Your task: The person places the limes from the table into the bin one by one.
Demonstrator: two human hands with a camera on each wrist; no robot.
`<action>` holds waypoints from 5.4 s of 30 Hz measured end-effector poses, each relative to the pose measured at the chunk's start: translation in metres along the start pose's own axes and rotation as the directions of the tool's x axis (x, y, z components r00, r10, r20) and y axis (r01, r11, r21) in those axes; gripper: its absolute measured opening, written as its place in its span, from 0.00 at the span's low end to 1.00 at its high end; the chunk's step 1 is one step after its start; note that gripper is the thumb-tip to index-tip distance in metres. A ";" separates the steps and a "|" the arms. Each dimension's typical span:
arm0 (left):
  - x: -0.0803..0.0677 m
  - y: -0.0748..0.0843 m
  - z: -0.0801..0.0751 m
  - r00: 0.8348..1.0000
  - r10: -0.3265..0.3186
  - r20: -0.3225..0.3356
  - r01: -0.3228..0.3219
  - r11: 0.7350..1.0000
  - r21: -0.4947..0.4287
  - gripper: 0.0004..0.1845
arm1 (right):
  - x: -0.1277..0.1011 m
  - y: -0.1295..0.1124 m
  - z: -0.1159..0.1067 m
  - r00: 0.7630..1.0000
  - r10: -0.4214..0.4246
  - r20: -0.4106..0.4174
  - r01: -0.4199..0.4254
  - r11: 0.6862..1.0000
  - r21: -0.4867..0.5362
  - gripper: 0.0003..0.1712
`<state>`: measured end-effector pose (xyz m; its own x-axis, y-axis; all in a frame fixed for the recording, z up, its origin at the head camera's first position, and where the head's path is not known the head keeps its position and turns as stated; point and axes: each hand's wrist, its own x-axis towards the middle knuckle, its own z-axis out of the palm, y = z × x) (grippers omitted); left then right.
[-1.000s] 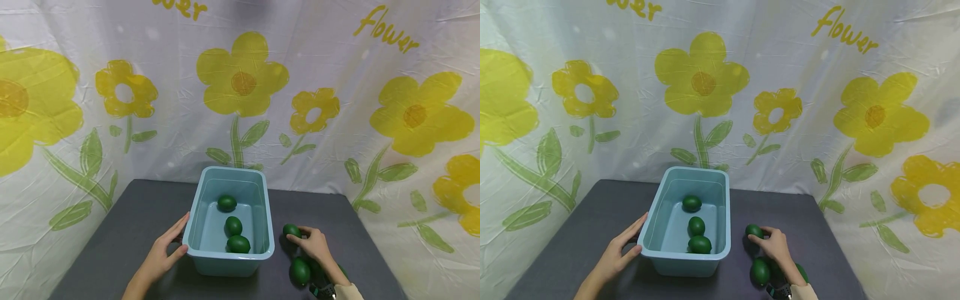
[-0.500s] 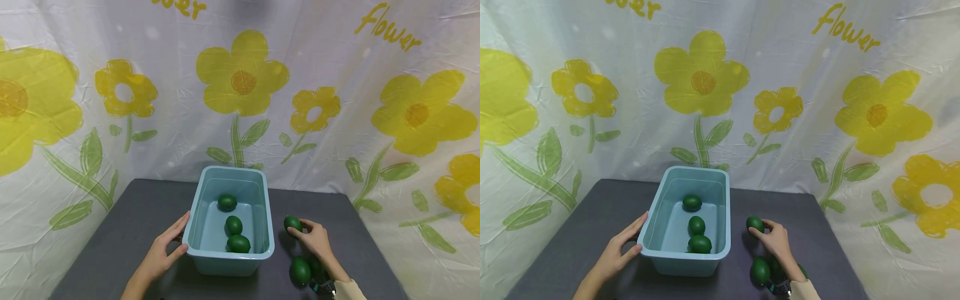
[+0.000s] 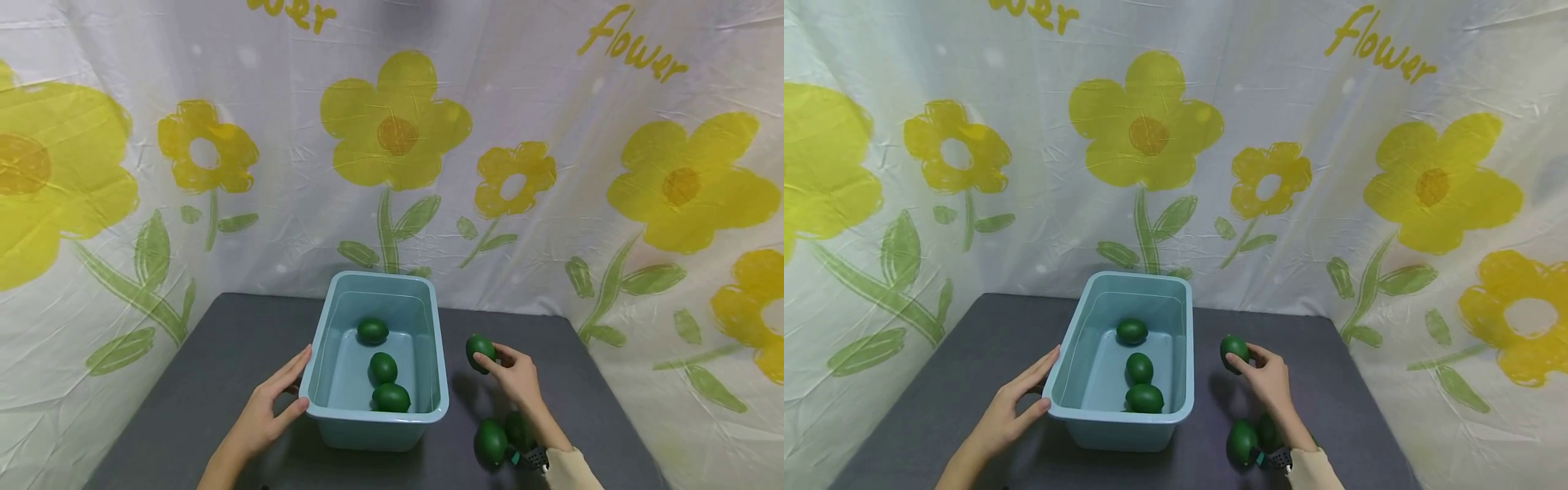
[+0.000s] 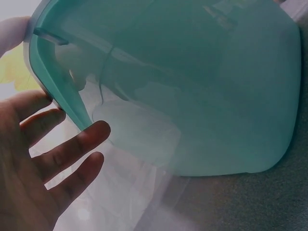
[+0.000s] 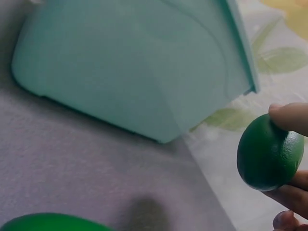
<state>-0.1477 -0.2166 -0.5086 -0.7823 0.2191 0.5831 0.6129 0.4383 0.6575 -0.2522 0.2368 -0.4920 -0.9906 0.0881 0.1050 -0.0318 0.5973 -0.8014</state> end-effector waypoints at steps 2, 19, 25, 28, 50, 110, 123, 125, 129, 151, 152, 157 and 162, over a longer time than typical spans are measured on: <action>0.000 0.000 0.000 1.000 0.002 -0.001 -0.002 1.000 0.001 0.38 | -0.001 -0.004 -0.004 1.000 0.008 0.013 -0.008 0.999 0.032 0.40; 0.000 -0.002 0.001 1.000 0.023 -0.004 -0.023 1.000 -0.011 0.38 | 0.011 -0.035 -0.043 0.990 0.144 0.012 -0.139 0.927 0.348 0.38; -0.001 -0.005 0.002 1.000 -0.020 0.019 0.021 1.000 -0.023 0.38 | 0.017 -0.043 -0.053 0.987 0.160 -0.020 -0.138 0.902 0.410 0.40; -0.002 -0.007 0.002 0.999 -0.038 0.017 0.039 0.999 -0.020 0.38 | 0.019 -0.046 -0.055 0.986 0.163 -0.031 -0.134 0.893 0.431 0.40; -0.002 -0.004 -0.001 1.000 -0.009 0.011 0.010 1.000 -0.029 0.38 | 0.017 -0.078 -0.022 0.999 0.028 -0.018 -0.019 0.923 0.384 0.32; 0.000 -0.008 -0.002 1.000 0.021 0.019 -0.021 0.999 -0.025 0.38 | 0.023 -0.104 0.045 0.963 -0.236 0.128 0.215 0.964 0.159 0.29; -0.001 -0.009 -0.001 0.999 0.030 0.016 -0.030 0.999 -0.030 0.38 | 0.017 -0.090 0.021 0.969 -0.237 0.065 0.231 0.969 0.090 0.29; -0.001 -0.009 -0.001 1.000 0.024 0.013 -0.023 0.999 -0.027 0.38 | 0.016 -0.087 0.015 0.970 -0.239 0.052 0.235 0.969 0.074 0.30; -0.002 -0.011 -0.001 1.000 0.021 0.017 -0.020 1.000 -0.021 0.38 | 0.013 -0.078 0.001 0.970 -0.241 0.019 0.240 0.969 0.050 0.30; 0.000 -0.010 -0.002 1.000 -0.006 0.008 0.006 1.000 -0.005 0.37 | -0.012 -0.029 -0.043 0.988 -0.145 -0.056 0.146 0.989 0.030 0.29; 0.000 -0.010 -0.002 1.000 -0.005 0.008 0.005 1.000 -0.003 0.37 | -0.013 -0.027 -0.043 0.989 -0.135 -0.059 0.137 0.990 0.028 0.29; 0.000 -0.008 -0.002 1.000 0.008 0.010 -0.008 1.000 -0.008 0.37 | -0.018 -0.019 -0.046 0.994 -0.096 -0.060 0.097 0.995 0.023 0.30; 0.000 -0.006 -0.001 1.000 0.020 0.004 -0.020 1.000 -0.018 0.38 | -0.024 -0.010 -0.047 0.998 -0.052 -0.044 0.052 0.999 -0.003 0.33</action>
<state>-0.1515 -0.2205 -0.5121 -0.7700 0.2317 0.5945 0.6306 0.4180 0.6539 -0.2222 0.2665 -0.4587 -0.9808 0.0914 0.1723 -0.0831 0.6038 -0.7928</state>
